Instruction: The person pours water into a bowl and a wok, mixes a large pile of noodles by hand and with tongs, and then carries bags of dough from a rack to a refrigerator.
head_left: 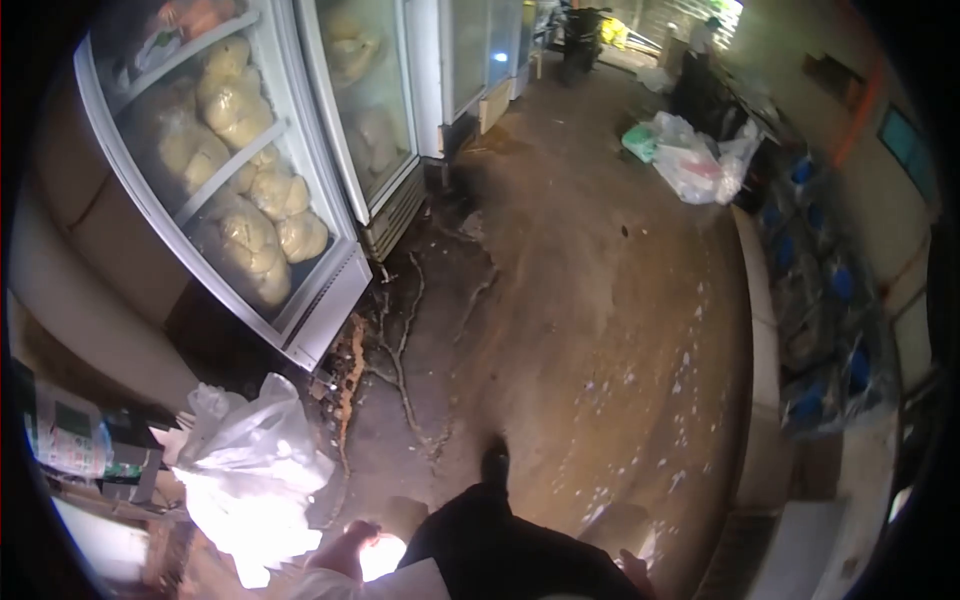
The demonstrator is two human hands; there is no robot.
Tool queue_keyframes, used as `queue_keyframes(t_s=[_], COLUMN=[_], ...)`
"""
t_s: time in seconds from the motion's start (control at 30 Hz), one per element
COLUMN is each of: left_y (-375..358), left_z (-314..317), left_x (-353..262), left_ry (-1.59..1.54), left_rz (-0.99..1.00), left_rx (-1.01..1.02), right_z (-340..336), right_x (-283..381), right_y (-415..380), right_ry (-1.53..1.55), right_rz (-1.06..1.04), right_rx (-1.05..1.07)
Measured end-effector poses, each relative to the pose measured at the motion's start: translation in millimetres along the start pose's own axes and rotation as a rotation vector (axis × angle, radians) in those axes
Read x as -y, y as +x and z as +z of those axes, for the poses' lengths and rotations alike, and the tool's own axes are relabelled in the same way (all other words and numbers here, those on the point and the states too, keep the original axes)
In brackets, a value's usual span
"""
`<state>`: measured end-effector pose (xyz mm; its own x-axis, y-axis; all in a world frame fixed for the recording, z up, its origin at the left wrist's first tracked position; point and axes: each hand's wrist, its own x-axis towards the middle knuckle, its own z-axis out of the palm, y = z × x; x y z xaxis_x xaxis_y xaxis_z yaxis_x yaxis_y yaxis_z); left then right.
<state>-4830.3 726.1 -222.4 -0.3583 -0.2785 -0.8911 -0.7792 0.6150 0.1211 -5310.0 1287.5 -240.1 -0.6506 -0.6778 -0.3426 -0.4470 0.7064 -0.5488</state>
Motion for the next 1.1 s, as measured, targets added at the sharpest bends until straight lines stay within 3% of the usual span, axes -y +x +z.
queue_keyframes(t_s=[0.07, 0.13, 0.17, 0.2, 0.23, 0.27, 0.3, 0.33, 0.37, 0.4, 0.47, 0.53, 0.67, 0.7, 0.83, 0.9, 0.93, 0.97, 1.1], left_y=[16.3, 43.6, 49.7, 61.1, 73.6, 10.4, 59.1, 34.4, 22.6, 20.3, 17.8, 18.4, -9.4, -9.0, -36.2, -51.4, -57.2, -56.9, -43.6], left_z=[-49.6, -105.5, -117.0, -136.2, -165.3, -264.2, -259.2, -325.6, -371.9, -412.6, -489.6, -576.5, -740.2, -774.3, -922.6, -995.0, -1027.7, -1059.6, -1174.7], left_x=[-30.4, -50.8, -53.6, -61.0, -63.8, -110.4, -99.5, -129.3, -140.4, -152.1, -164.2, -174.1, -199.7, -200.8, -209.0, -215.3, -217.4, -215.3, -177.8], left_ry=[0.132, -0.032, -0.168, -0.351, -0.413, -0.461, -0.319, -0.641, -0.510, -0.575, -0.560, -0.740, -0.541, -0.486, -0.713, -0.846, -0.923, -0.982, -1.206], left_rz=[0.094, 0.051, 0.007, -0.145, -0.162, -0.203, -0.102, -0.334, -0.193, -0.244, -0.238, -0.360, -0.411, -0.391, -0.080, 0.021, 0.060, 0.145, 0.341], left_rx=[-0.073, -0.188, -0.266, -0.342, -0.314, -0.367, -0.489, -0.474, -0.523, -0.608, -0.757, -0.816, -1.032, -1.270, -1.647, -1.680, -1.683, -1.738, -1.786], right_z=[-35.2, -111.6, -130.0, -157.0, -178.5, -180.8, -173.2, -174.6, -177.2, -183.9, -179.5, -204.9, -244.9, -254.9, -293.3, -294.1, -296.1, -310.7, -352.2], right_x=[-23.6, 15.0, 49.1, 109.0, 133.1, 111.6, 72.4, 47.0, 24.6, 10.9, -8.6, 56.7, 134.1, 145.2, 168.0, 165.6, 190.6, 201.9, 286.1], right_y=[70.3, 142.7, 164.6, 186.4, 208.2, 247.0, 284.1, 323.9, 358.5, 407.0, 475.5, 540.6, 668.7, 701.0, 834.2, 906.2, 943.5, 957.0, 1044.6], right_ry=[-0.212, -0.584, -0.055, 0.424, -0.248, -0.253, -0.211, -0.222, -0.269, -0.285, -0.502, -0.304, -0.125, -0.105, -0.004, 0.081, 0.288, 0.100, 0.004], right_rz=[-0.089, -0.504, 0.102, 0.725, 0.030, 0.026, 0.090, 0.094, 0.061, 0.038, -0.217, 0.005, 0.096, 0.090, 0.080, 0.097, 0.123, 0.124, 0.107], right_rx=[-0.078, 0.112, 0.313, 0.151, 0.266, 0.264, 0.284, 0.312, 0.370, 0.382, 0.358, 0.387, 0.391, 0.391, 0.376, 0.379, 0.418, 0.377, 0.391])
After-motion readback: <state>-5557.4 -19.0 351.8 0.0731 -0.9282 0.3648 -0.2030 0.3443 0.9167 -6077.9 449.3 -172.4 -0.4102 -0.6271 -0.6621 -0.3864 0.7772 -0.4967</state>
